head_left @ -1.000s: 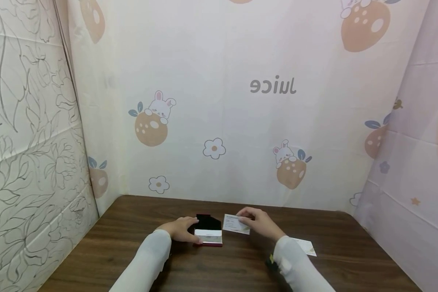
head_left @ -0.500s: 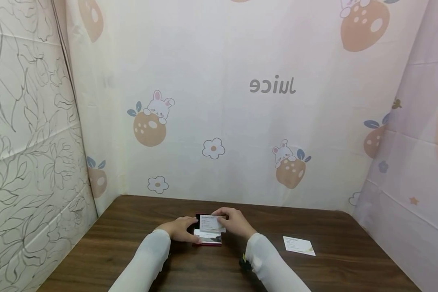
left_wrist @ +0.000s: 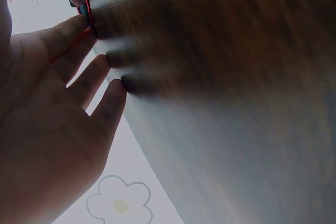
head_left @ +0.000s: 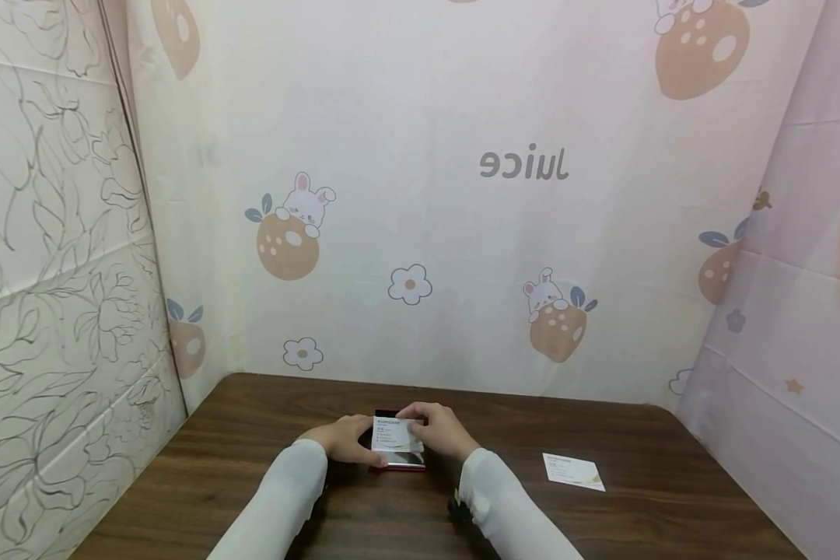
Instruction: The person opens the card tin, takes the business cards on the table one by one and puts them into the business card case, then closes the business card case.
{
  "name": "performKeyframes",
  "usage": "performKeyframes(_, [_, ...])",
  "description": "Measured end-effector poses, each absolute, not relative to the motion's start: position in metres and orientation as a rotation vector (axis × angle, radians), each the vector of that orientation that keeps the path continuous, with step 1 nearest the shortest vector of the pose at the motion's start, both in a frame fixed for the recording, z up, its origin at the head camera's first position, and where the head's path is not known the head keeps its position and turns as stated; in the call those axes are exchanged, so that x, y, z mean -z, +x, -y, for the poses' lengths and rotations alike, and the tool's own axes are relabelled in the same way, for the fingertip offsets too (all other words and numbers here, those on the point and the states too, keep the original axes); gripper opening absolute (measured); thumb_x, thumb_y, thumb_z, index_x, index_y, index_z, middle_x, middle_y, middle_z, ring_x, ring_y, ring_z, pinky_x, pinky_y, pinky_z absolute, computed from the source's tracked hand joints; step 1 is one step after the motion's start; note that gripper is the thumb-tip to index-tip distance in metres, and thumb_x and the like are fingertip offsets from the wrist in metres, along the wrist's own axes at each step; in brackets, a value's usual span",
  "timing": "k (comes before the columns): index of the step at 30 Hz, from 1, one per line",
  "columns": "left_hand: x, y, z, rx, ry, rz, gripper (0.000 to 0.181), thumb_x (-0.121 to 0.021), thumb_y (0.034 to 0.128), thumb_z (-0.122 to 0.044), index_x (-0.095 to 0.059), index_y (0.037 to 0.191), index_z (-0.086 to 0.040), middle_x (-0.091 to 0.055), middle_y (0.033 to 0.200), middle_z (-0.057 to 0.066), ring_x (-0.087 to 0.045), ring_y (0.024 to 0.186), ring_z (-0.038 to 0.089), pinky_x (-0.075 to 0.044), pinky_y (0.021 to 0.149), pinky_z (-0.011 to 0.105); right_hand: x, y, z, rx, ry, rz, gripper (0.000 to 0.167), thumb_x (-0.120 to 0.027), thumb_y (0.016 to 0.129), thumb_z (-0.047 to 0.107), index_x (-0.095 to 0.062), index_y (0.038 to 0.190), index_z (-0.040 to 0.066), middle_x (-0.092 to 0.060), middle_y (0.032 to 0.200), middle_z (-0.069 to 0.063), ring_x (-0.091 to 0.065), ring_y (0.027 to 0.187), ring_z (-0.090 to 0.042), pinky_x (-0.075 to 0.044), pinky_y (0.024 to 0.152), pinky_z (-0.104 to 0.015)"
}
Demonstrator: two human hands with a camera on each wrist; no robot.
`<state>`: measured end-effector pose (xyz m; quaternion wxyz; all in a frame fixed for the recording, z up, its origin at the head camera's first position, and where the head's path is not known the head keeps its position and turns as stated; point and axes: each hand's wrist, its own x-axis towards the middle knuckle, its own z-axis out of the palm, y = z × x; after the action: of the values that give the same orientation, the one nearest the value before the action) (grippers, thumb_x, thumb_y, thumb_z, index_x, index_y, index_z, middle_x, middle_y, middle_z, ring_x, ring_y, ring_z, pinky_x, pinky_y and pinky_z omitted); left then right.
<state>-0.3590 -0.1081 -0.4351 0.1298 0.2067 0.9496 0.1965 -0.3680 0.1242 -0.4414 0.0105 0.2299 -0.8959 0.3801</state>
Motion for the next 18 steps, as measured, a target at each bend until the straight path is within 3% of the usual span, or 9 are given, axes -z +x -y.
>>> performKeyframes(18, [0.436,-0.35,0.104,-0.57,0.588,-2.751,0.089,-0.072,0.0832,-0.057,-0.043,0.15,-0.004,-0.043,0.152,0.012,-0.037,0.141,0.033,-0.034,0.109,0.057,0.44,-0.358,-0.126,-1.121,0.721,2.885,0.022,-0.065,0.094,0.004,-0.074,0.11,0.015,-0.067,0.11,-0.003,-0.055,0.089,-0.018,-0.05,0.082,-0.041])
